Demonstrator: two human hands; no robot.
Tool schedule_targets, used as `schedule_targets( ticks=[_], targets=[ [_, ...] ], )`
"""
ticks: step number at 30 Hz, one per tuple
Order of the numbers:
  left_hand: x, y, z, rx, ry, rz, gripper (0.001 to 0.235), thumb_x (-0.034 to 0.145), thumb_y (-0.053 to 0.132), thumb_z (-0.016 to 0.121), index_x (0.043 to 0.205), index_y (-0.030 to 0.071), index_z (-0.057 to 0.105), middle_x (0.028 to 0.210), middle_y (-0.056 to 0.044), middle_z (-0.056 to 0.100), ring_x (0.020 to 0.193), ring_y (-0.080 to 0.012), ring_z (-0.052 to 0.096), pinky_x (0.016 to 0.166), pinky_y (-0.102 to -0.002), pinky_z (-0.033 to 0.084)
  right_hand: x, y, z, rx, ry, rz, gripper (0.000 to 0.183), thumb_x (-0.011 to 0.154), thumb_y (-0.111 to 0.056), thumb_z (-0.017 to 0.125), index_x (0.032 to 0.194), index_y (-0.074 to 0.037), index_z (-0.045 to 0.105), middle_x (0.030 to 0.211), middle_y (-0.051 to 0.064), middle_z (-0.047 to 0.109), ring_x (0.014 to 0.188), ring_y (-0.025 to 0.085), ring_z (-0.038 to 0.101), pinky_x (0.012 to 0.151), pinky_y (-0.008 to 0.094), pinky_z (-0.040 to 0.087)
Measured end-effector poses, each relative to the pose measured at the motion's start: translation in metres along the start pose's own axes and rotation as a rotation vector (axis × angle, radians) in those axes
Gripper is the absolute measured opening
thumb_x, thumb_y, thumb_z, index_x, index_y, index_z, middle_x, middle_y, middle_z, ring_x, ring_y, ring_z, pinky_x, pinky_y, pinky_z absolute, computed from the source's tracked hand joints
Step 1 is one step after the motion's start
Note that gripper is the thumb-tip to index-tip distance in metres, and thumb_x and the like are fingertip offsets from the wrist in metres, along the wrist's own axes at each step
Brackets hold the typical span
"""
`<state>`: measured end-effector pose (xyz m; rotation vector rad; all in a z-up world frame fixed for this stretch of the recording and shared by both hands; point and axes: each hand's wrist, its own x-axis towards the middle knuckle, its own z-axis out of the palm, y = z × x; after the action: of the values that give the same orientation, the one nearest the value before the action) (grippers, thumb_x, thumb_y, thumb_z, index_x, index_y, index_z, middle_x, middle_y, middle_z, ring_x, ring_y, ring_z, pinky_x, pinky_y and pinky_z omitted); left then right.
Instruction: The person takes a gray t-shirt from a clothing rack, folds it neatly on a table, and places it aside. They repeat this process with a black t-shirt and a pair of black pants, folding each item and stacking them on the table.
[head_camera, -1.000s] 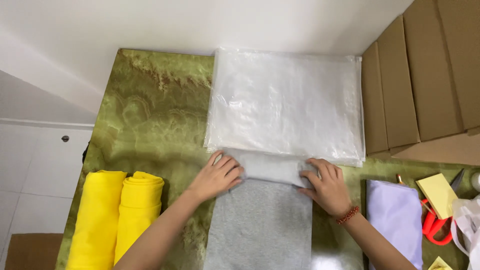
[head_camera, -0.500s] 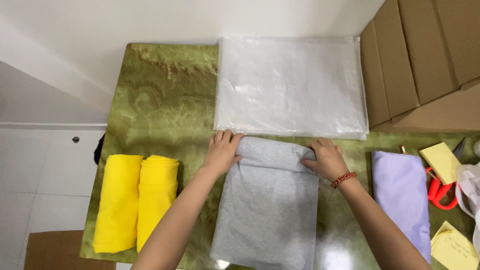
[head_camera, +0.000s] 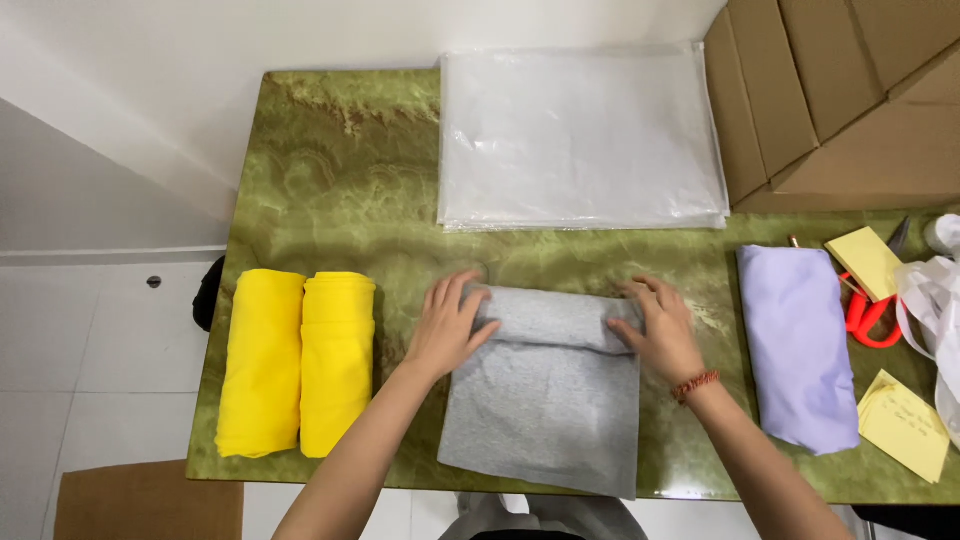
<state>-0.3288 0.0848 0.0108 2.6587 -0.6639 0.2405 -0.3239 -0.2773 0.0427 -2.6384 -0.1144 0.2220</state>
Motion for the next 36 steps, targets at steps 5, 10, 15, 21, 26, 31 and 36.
schedule_targets(
  ticks=[5,10,15,21,26,31,36],
  targets=[
    [0.036,0.023,-0.027,-0.154,-0.439,-0.27,0.086,0.101,0.043,0.071,0.166,0.009,0.027,0.16,-0.027,0.044,0.16,-0.0421,0.025,0.126,-0.07,0.015,0.015,0.022,0.02,-0.107,-0.25,0.15,0.076,0.087,-0.047,0.083,0.154,-0.021,0.057,0.15,0.009,0.058,0.144,0.033,0.052,0.116,0.057,0.044],
    [0.003,0.017,0.011,-0.043,-0.367,-0.235,0.096,0.088,0.042,0.083,0.165,0.011,0.035,0.146,-0.017,0.052,0.144,-0.0362,0.044,0.122,-0.063,0.029,-0.037,0.023,0.048,-0.24,-0.055,0.067,0.062,0.087,-0.052,0.083,0.141,-0.025,0.069,0.123,-0.001,0.06,0.13,0.022,0.053,0.109,0.045,0.041],
    [-0.062,0.028,0.026,0.186,-0.137,-0.026,0.084,0.076,0.029,0.089,0.149,0.017,0.05,0.124,-0.012,0.051,0.129,-0.0346,0.048,0.118,-0.056,0.034,-0.117,0.026,0.096,-0.399,0.379,-0.184,0.065,0.074,-0.037,0.089,0.134,-0.032,0.067,0.118,-0.002,0.056,0.113,0.022,0.053,0.096,0.042,0.04],
    [-0.146,0.034,-0.002,0.235,0.103,0.226,0.034,0.095,0.049,0.078,0.11,0.021,0.067,0.128,-0.009,0.054,0.126,-0.0325,0.052,0.113,-0.054,0.038,-0.205,0.006,0.114,-0.251,0.477,-0.372,0.031,0.087,-0.052,0.082,0.114,-0.036,0.079,0.113,0.001,0.062,0.096,0.026,0.057,0.083,0.044,0.037],
    [-0.108,0.029,0.003,0.184,0.059,0.192,0.042,0.086,0.048,0.078,0.113,0.019,0.064,0.133,-0.01,0.055,0.139,-0.0321,0.049,0.115,-0.058,0.038,-0.165,0.006,0.091,0.077,0.343,-0.1,0.03,0.092,-0.034,0.081,0.115,-0.019,0.071,0.121,0.009,0.062,0.111,0.035,0.065,0.093,0.048,0.05],
    [-0.04,0.037,-0.021,0.04,-0.627,-0.06,0.106,0.081,0.043,0.09,0.165,0.025,0.029,0.162,-0.017,0.045,0.16,-0.0385,0.026,0.126,-0.071,0.011,-0.118,0.004,0.048,0.279,-0.312,0.276,0.079,0.081,-0.053,0.089,0.148,-0.018,0.065,0.146,0.015,0.067,0.139,0.04,0.06,0.114,0.051,0.048],
    [-0.023,0.024,0.014,0.187,-0.711,-0.03,0.091,0.073,0.047,0.093,0.152,0.021,0.055,0.153,-0.014,0.054,0.145,-0.0334,0.051,0.112,-0.058,0.039,-0.101,-0.011,0.047,0.061,-0.219,0.167,0.054,0.073,-0.025,0.093,0.123,-0.011,0.076,0.12,0.011,0.078,0.128,0.035,0.066,0.104,0.047,0.056]
  ],
)
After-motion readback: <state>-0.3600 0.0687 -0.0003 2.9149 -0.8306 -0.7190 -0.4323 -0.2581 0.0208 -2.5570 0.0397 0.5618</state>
